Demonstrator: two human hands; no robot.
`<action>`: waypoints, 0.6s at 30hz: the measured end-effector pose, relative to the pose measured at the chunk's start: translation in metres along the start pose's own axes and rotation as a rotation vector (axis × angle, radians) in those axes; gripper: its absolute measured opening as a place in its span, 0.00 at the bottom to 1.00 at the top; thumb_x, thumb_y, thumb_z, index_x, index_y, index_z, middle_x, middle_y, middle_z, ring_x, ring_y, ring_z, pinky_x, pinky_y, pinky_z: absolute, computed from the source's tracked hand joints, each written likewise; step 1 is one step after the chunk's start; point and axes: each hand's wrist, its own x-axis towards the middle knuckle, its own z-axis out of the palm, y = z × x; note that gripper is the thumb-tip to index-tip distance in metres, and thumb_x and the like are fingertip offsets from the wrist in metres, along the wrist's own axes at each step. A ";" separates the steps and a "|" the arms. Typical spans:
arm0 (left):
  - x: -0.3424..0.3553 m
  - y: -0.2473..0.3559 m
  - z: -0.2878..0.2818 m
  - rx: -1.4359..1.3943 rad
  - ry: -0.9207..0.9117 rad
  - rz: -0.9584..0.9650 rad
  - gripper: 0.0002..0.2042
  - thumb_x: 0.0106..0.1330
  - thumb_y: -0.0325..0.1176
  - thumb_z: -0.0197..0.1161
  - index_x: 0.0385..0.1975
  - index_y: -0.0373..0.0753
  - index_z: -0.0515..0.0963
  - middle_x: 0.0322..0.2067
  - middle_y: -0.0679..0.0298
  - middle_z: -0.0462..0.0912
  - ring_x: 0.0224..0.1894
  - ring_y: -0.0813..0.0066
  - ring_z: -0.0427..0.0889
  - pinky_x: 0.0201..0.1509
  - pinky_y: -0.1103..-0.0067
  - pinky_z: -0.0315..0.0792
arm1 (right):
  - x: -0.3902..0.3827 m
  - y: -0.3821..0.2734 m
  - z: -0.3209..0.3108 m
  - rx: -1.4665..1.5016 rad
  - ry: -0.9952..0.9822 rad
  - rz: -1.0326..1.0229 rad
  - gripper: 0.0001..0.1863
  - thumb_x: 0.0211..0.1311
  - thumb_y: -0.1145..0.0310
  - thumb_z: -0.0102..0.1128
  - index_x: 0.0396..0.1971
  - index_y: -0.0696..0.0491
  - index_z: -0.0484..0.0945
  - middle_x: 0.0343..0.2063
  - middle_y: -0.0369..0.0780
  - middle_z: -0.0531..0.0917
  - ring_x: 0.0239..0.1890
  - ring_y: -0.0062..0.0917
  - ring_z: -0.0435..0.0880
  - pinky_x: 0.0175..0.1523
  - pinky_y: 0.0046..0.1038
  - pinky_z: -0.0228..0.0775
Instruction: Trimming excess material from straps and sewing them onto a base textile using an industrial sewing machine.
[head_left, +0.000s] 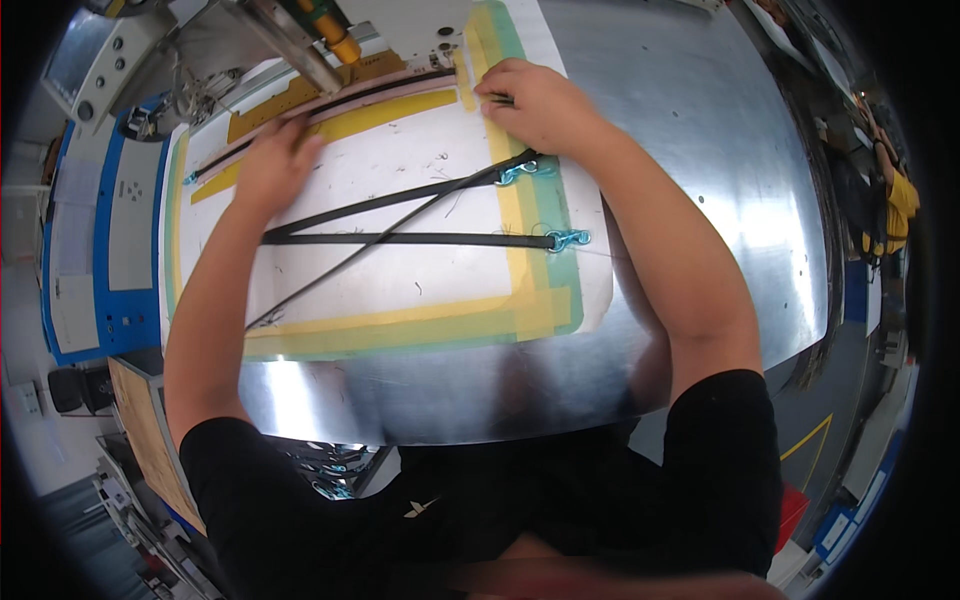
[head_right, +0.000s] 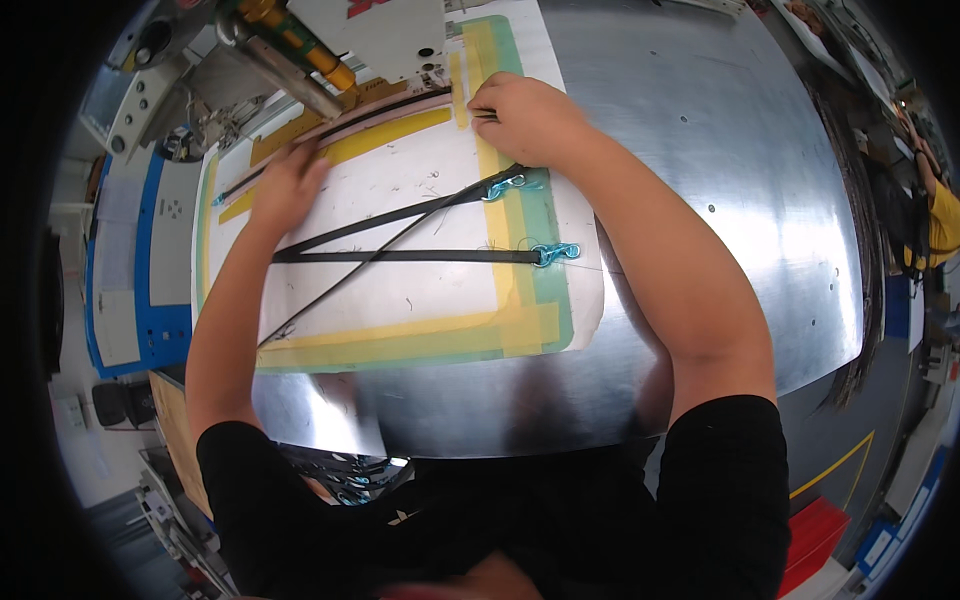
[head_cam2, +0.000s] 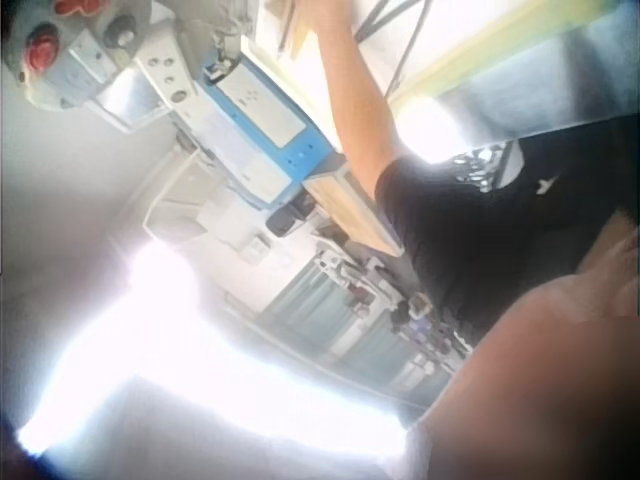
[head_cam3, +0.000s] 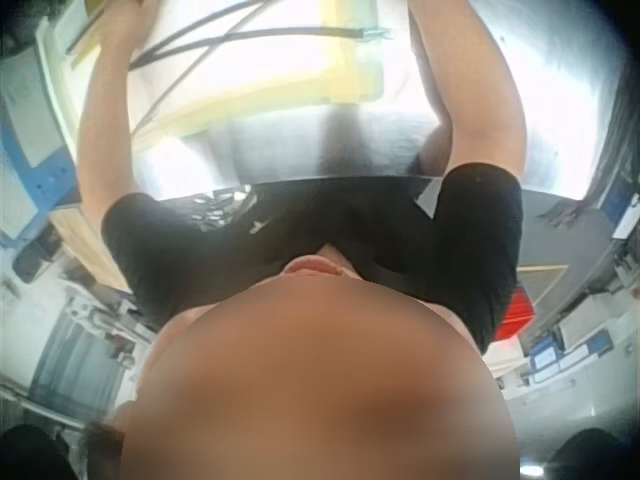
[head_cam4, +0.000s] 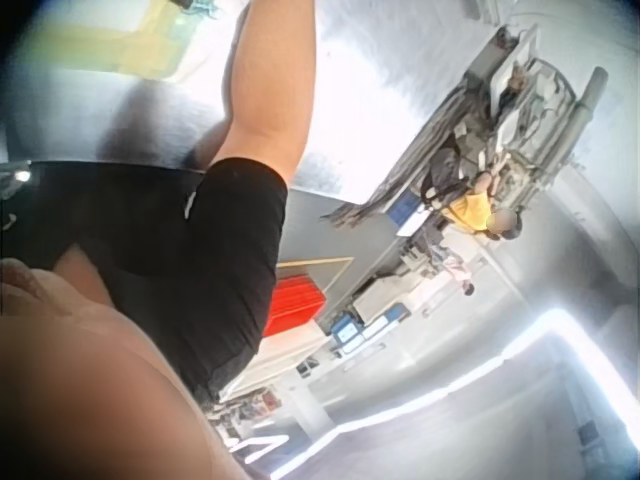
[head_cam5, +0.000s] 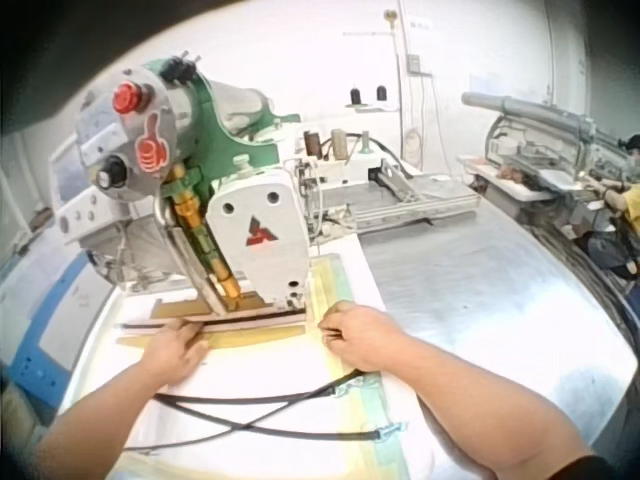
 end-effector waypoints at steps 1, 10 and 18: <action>-0.003 -0.031 0.001 0.003 0.029 -0.016 0.23 0.74 0.48 0.53 0.58 0.37 0.78 0.55 0.47 0.78 0.57 0.47 0.77 0.62 0.63 0.71 | 0.000 -0.003 -0.003 0.008 0.011 0.005 0.16 0.66 0.61 0.58 0.49 0.51 0.84 0.54 0.37 0.80 0.53 0.35 0.81 0.58 0.33 0.74; -0.011 -0.200 0.015 0.249 0.016 -0.326 0.27 0.74 0.56 0.48 0.55 0.39 0.77 0.51 0.46 0.81 0.56 0.43 0.77 0.61 0.56 0.70 | 0.001 -0.001 -0.002 -0.012 -0.024 0.075 0.15 0.66 0.62 0.58 0.48 0.50 0.85 0.50 0.37 0.81 0.52 0.34 0.82 0.56 0.33 0.76; -0.033 -0.188 -0.037 0.305 -0.059 -0.416 0.28 0.75 0.54 0.49 0.31 0.30 0.80 0.35 0.40 0.82 0.42 0.40 0.82 0.49 0.54 0.73 | 0.004 -0.009 -0.004 0.050 0.011 0.048 0.14 0.66 0.62 0.57 0.43 0.53 0.86 0.46 0.41 0.83 0.49 0.37 0.83 0.53 0.37 0.76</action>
